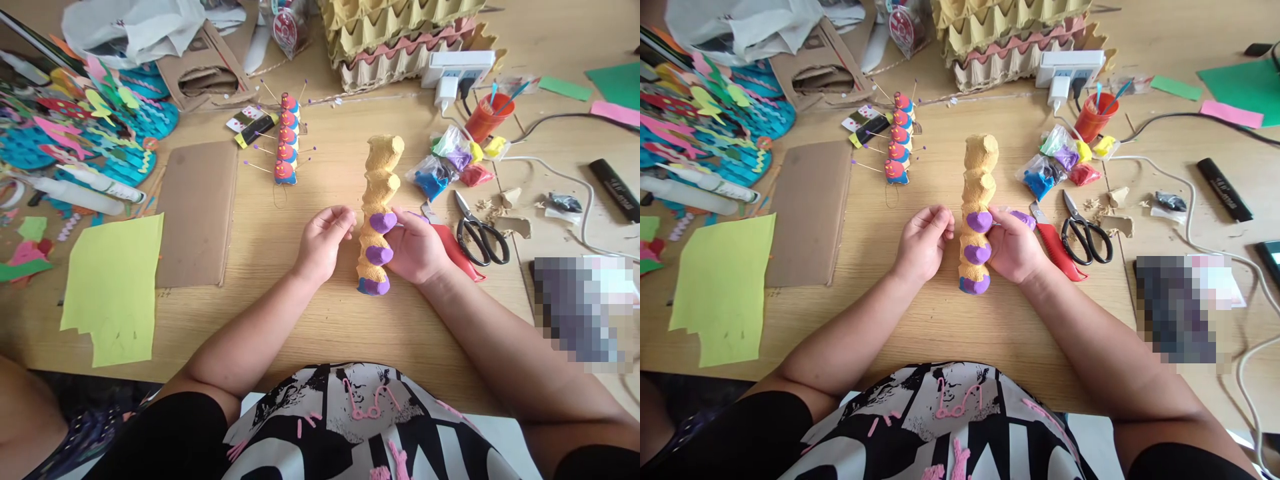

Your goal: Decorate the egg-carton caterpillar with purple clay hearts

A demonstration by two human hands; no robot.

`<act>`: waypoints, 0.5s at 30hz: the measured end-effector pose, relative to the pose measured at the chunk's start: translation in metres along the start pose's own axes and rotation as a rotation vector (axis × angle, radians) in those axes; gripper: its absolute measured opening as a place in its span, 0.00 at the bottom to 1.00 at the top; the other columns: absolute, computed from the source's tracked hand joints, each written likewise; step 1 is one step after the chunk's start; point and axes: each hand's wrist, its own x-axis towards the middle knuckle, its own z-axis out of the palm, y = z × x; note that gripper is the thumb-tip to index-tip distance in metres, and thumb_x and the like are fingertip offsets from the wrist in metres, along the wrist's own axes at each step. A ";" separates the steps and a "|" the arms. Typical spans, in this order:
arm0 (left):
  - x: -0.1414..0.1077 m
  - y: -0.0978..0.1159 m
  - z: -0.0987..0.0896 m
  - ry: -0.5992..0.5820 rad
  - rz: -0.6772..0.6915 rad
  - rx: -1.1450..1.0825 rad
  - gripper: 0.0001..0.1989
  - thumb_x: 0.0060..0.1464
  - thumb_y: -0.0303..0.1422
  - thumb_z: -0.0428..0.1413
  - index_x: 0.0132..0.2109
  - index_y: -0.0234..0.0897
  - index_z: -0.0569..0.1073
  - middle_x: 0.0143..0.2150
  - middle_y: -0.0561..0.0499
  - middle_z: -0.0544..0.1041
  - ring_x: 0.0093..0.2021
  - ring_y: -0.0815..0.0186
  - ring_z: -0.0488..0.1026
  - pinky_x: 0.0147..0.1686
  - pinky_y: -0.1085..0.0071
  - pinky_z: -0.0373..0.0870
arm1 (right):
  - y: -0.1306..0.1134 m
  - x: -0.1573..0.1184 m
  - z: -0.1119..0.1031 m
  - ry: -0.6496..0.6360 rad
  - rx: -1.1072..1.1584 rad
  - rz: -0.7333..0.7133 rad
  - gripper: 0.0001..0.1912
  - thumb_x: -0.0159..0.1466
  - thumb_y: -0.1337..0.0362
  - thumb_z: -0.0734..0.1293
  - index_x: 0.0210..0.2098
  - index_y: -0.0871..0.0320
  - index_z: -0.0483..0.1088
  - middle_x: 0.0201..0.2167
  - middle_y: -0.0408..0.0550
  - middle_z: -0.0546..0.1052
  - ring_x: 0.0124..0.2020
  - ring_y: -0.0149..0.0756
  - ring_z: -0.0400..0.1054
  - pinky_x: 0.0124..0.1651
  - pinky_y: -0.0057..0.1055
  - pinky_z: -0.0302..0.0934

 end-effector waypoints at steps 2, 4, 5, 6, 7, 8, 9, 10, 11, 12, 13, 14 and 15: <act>-0.001 -0.001 0.000 -0.007 0.049 0.045 0.21 0.50 0.51 0.76 0.35 0.40 0.80 0.32 0.56 0.77 0.34 0.72 0.71 0.35 0.74 0.69 | 0.001 0.000 0.000 -0.021 -0.011 0.003 0.14 0.66 0.49 0.74 0.33 0.49 0.73 0.32 0.45 0.80 0.35 0.44 0.74 0.44 0.42 0.72; -0.003 -0.002 0.000 -0.014 0.099 0.088 0.21 0.53 0.53 0.74 0.35 0.40 0.81 0.33 0.54 0.78 0.35 0.70 0.72 0.37 0.72 0.70 | 0.002 0.001 -0.001 -0.045 -0.010 0.010 0.13 0.66 0.50 0.74 0.33 0.49 0.74 0.32 0.45 0.80 0.35 0.42 0.74 0.44 0.41 0.72; -0.004 -0.002 0.000 -0.015 0.123 0.109 0.21 0.55 0.53 0.73 0.35 0.40 0.81 0.33 0.54 0.78 0.35 0.70 0.72 0.38 0.72 0.70 | 0.002 0.001 -0.001 -0.055 -0.002 0.012 0.12 0.66 0.51 0.74 0.33 0.49 0.74 0.32 0.44 0.80 0.34 0.41 0.74 0.44 0.41 0.72; -0.005 -0.002 0.000 -0.013 0.143 0.129 0.22 0.56 0.54 0.72 0.34 0.40 0.80 0.33 0.53 0.78 0.35 0.69 0.72 0.39 0.71 0.71 | 0.003 0.001 -0.001 -0.063 0.008 0.012 0.11 0.66 0.52 0.74 0.34 0.49 0.75 0.33 0.44 0.80 0.34 0.40 0.74 0.43 0.40 0.72; -0.006 -0.002 0.000 -0.011 0.161 0.148 0.22 0.57 0.54 0.71 0.34 0.40 0.80 0.33 0.53 0.78 0.36 0.69 0.72 0.41 0.70 0.71 | 0.003 0.001 -0.001 -0.068 0.019 0.011 0.10 0.66 0.53 0.74 0.34 0.50 0.75 0.33 0.43 0.80 0.34 0.39 0.74 0.43 0.39 0.73; -0.007 -0.002 0.000 -0.005 0.178 0.164 0.22 0.58 0.55 0.70 0.33 0.40 0.80 0.33 0.53 0.78 0.36 0.68 0.73 0.42 0.70 0.71 | 0.004 0.000 -0.001 -0.072 0.026 0.012 0.09 0.65 0.53 0.75 0.34 0.50 0.76 0.34 0.43 0.80 0.34 0.39 0.75 0.43 0.39 0.73; -0.008 -0.001 0.001 0.000 0.195 0.178 0.22 0.58 0.54 0.70 0.34 0.40 0.80 0.33 0.53 0.78 0.36 0.68 0.73 0.43 0.70 0.72 | 0.004 0.000 -0.001 -0.077 0.030 0.014 0.09 0.65 0.54 0.75 0.34 0.50 0.76 0.34 0.43 0.80 0.34 0.38 0.75 0.43 0.39 0.73; -0.008 -0.001 0.001 0.004 0.212 0.188 0.21 0.59 0.54 0.70 0.35 0.40 0.81 0.33 0.53 0.78 0.36 0.68 0.73 0.44 0.70 0.72 | 0.004 0.000 -0.001 -0.081 0.029 0.017 0.09 0.65 0.53 0.75 0.35 0.50 0.76 0.34 0.43 0.80 0.34 0.38 0.75 0.43 0.38 0.73; -0.009 0.000 0.001 0.007 0.231 0.195 0.20 0.60 0.53 0.69 0.36 0.41 0.81 0.34 0.53 0.79 0.37 0.68 0.73 0.44 0.70 0.72 | 0.005 0.000 -0.001 -0.085 0.028 0.021 0.09 0.65 0.53 0.76 0.35 0.49 0.76 0.33 0.43 0.80 0.34 0.38 0.75 0.43 0.38 0.74; -0.009 0.000 0.001 0.009 0.243 0.202 0.20 0.60 0.53 0.69 0.37 0.41 0.82 0.34 0.53 0.79 0.37 0.68 0.73 0.44 0.70 0.72 | 0.005 0.000 -0.001 -0.090 0.030 0.026 0.10 0.65 0.53 0.76 0.35 0.49 0.76 0.33 0.42 0.79 0.34 0.37 0.75 0.43 0.38 0.74; -0.009 0.001 0.002 0.008 0.253 0.205 0.19 0.61 0.53 0.69 0.38 0.41 0.82 0.35 0.53 0.79 0.36 0.69 0.73 0.43 0.71 0.72 | 0.005 0.000 -0.001 -0.094 0.036 0.030 0.09 0.65 0.53 0.76 0.35 0.49 0.76 0.33 0.41 0.79 0.33 0.37 0.74 0.43 0.38 0.74; -0.009 0.002 0.002 0.005 0.260 0.207 0.19 0.61 0.52 0.69 0.38 0.41 0.82 0.34 0.53 0.79 0.36 0.69 0.72 0.43 0.71 0.71 | 0.005 0.000 -0.001 -0.097 0.045 0.035 0.09 0.65 0.53 0.76 0.35 0.49 0.76 0.32 0.41 0.79 0.32 0.36 0.73 0.42 0.37 0.74; -0.009 0.003 0.002 0.001 0.265 0.206 0.18 0.61 0.52 0.69 0.38 0.41 0.81 0.34 0.54 0.78 0.35 0.70 0.71 0.41 0.72 0.71 | 0.005 0.000 -0.001 -0.100 0.056 0.039 0.09 0.65 0.54 0.76 0.36 0.49 0.76 0.32 0.40 0.78 0.31 0.34 0.72 0.41 0.36 0.73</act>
